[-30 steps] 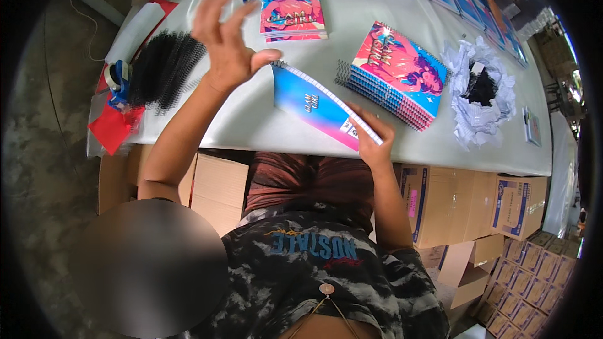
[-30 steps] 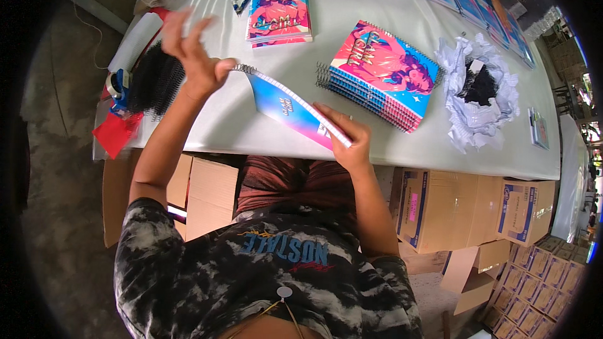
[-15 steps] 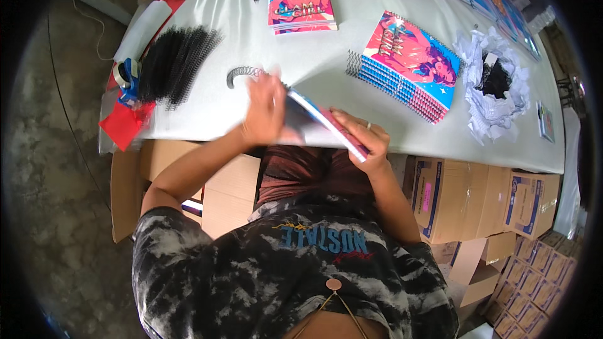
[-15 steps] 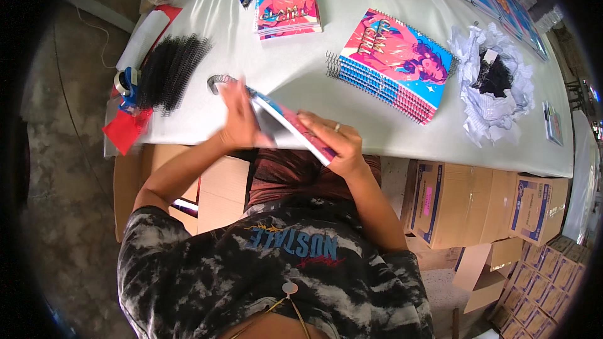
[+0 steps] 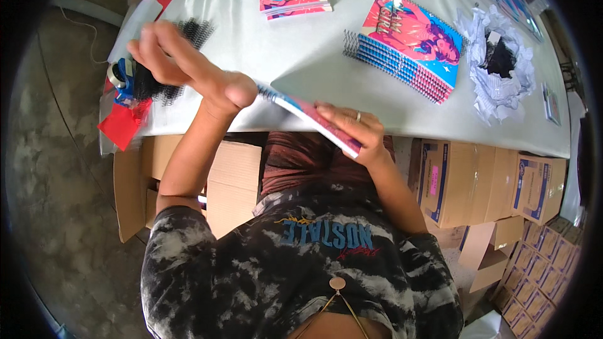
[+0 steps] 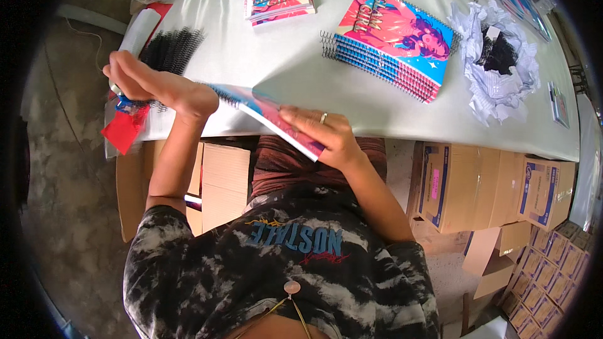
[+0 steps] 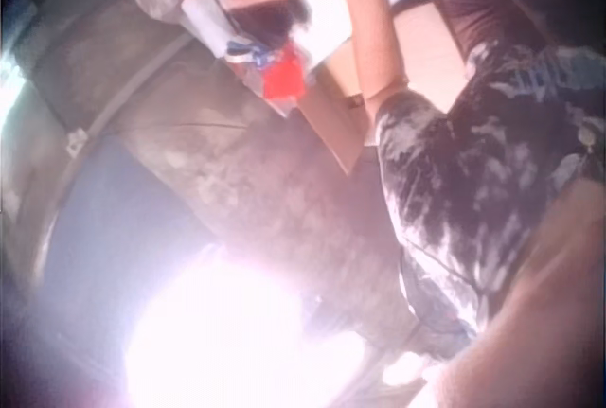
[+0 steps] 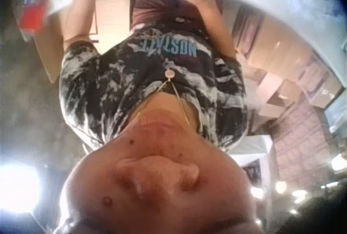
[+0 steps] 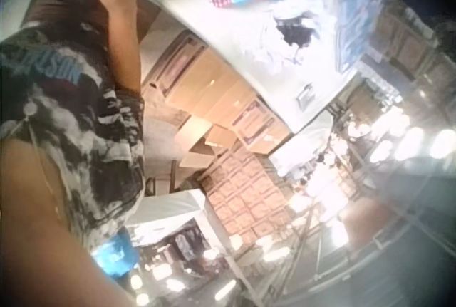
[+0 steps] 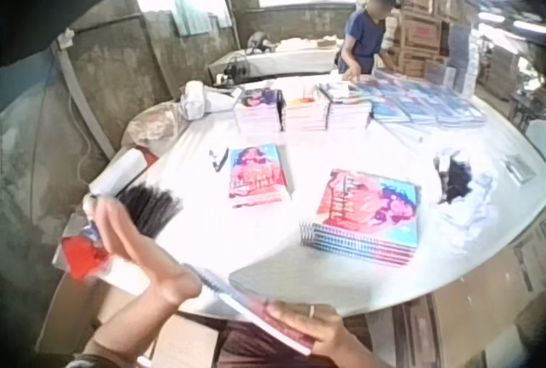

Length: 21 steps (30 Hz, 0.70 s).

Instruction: The person inserts metal spiral coils into the binding holes of spiral notebooks, then stacks the completed notebooks. The person uses pliers to crimp the ends of the spiral coils on a stack of notebooks.

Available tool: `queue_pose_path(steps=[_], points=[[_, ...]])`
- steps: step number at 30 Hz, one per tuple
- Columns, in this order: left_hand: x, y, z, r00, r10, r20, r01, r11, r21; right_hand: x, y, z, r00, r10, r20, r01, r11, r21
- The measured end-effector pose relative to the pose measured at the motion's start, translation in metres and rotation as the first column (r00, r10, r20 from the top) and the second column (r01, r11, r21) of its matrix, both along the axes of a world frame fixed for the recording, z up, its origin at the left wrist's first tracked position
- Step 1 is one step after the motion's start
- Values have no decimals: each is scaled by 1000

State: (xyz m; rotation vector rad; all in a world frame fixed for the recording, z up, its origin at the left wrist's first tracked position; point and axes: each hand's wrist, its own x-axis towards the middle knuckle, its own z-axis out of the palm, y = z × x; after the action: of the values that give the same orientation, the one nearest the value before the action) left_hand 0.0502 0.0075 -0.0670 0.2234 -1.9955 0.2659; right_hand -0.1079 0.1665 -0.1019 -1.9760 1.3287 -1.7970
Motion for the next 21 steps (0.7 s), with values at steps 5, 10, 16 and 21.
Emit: queue_pose_path(steps=[5,10,16,21], points=[[23,33,-60,929,-173,326,205,976,-67,-2,1,-6,996,-88,-21,87,995,-38],[1,-15,-7,993,-83,-87,90,992,84,6,0,2,999,32,-2,-32,999,-2],[6,32,-38,933,-287,217,318,940,-125,-5,-3,-10,991,-132,9,132,991,-7],[0,14,-51,987,-154,52,139,966,219,8,-3,-4,998,-62,24,62,998,8]])
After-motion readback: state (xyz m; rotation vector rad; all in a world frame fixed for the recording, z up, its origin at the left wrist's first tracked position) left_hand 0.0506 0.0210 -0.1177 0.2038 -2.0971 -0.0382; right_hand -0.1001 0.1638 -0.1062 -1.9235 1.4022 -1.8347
